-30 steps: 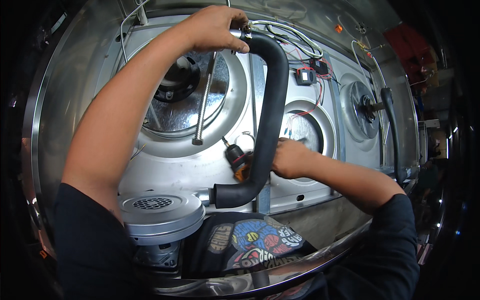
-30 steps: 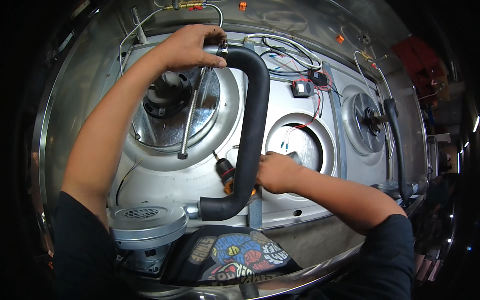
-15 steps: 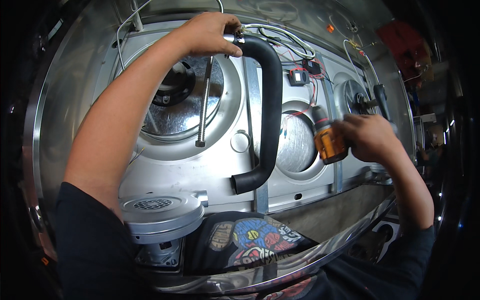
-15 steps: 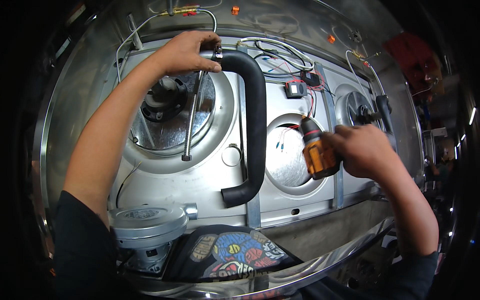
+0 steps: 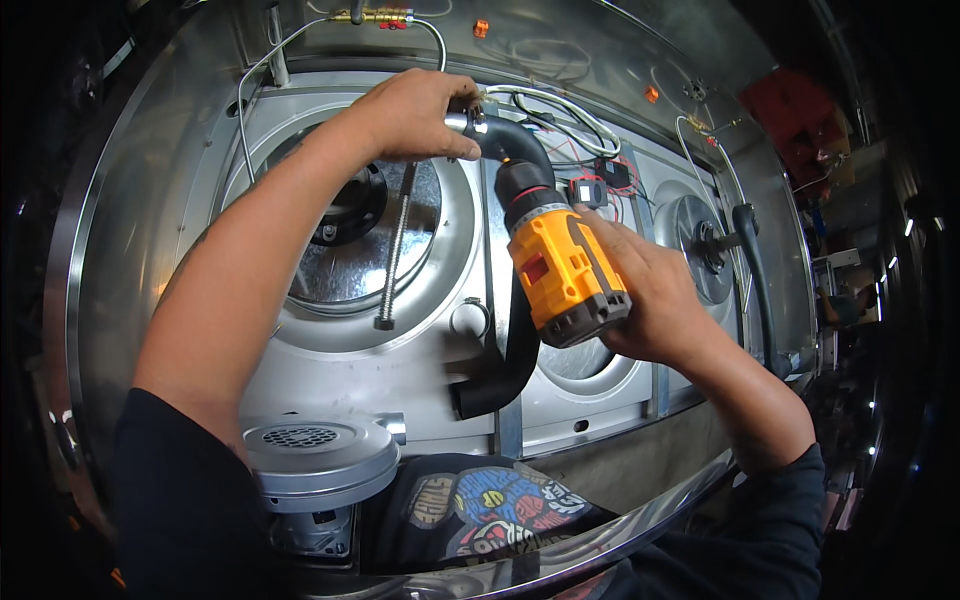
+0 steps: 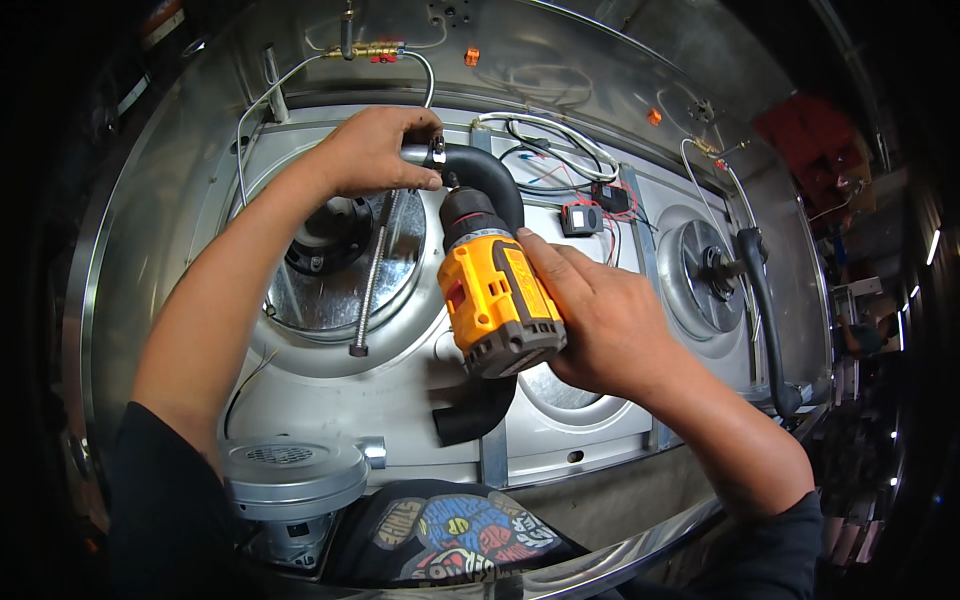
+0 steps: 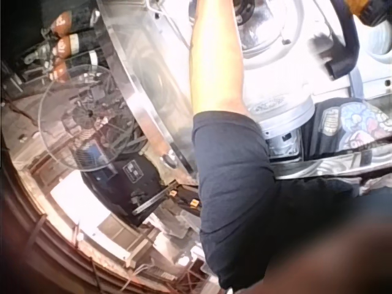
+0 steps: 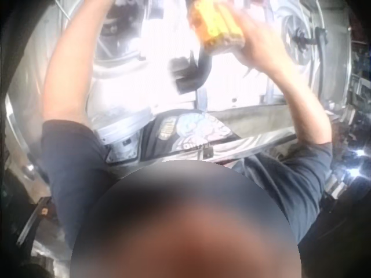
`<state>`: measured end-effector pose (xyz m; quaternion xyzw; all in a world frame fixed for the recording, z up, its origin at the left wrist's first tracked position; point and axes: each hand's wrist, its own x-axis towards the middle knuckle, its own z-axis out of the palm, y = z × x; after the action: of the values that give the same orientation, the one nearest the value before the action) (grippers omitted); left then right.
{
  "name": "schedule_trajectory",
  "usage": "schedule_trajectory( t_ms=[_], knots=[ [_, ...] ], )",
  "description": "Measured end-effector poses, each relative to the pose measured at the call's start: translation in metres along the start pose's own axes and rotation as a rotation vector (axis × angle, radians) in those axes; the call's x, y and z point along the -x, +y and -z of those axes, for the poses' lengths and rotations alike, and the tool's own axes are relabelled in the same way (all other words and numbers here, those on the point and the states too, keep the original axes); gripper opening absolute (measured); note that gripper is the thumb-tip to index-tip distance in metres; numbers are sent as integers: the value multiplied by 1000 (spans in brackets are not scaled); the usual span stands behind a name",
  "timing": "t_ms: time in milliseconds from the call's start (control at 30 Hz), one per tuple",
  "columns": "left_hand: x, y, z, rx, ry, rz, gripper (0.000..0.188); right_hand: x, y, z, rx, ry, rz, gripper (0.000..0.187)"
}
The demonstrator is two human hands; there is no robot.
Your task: The person assembles a flexible black hose system on a stainless steel unit. They position the hose, place metal hose clamps over the joints, and use a yellow cordless drill to tighten the clamps at multiple connection points. The person repeats this process for several hose segments and fittings.
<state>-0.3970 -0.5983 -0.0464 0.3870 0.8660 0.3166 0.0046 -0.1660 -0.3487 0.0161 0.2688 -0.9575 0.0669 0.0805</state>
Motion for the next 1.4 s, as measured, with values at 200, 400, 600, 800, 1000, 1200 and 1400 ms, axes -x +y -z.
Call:
schedule_trajectory(
  t_ms=[200, 400, 600, 800, 1000, 1200, 1400],
  knots=[
    [-1, 1, -1, -13, -11, 32, 64, -18, 3, -13, 40, 73, -19, 85],
    [-2, -2, -2, -39, -6, 4, 69, -23, 7, -16, 47, 70, -5, 84],
    [-2, -3, -2, -31, -2, 2, 67, -24, 7, -19, 43, 59, -32, 83],
    [-2, -2, -3, -46, -15, 5, 70, -24, 9, -24, -9, 116, -22, 82],
    [-3, -1, -1, -59, -23, 7, 70, -28, -5, -18, 47, 48, -152, 82],
    [-3, -1, -2, -47, -26, 25, 70, -35, -14, -12, 91, 51, -154, 82],
    [-3, -3, -4, -30, -1, 16, 67, -37, -15, -10, 92, 36, -171, 80]
  ],
)
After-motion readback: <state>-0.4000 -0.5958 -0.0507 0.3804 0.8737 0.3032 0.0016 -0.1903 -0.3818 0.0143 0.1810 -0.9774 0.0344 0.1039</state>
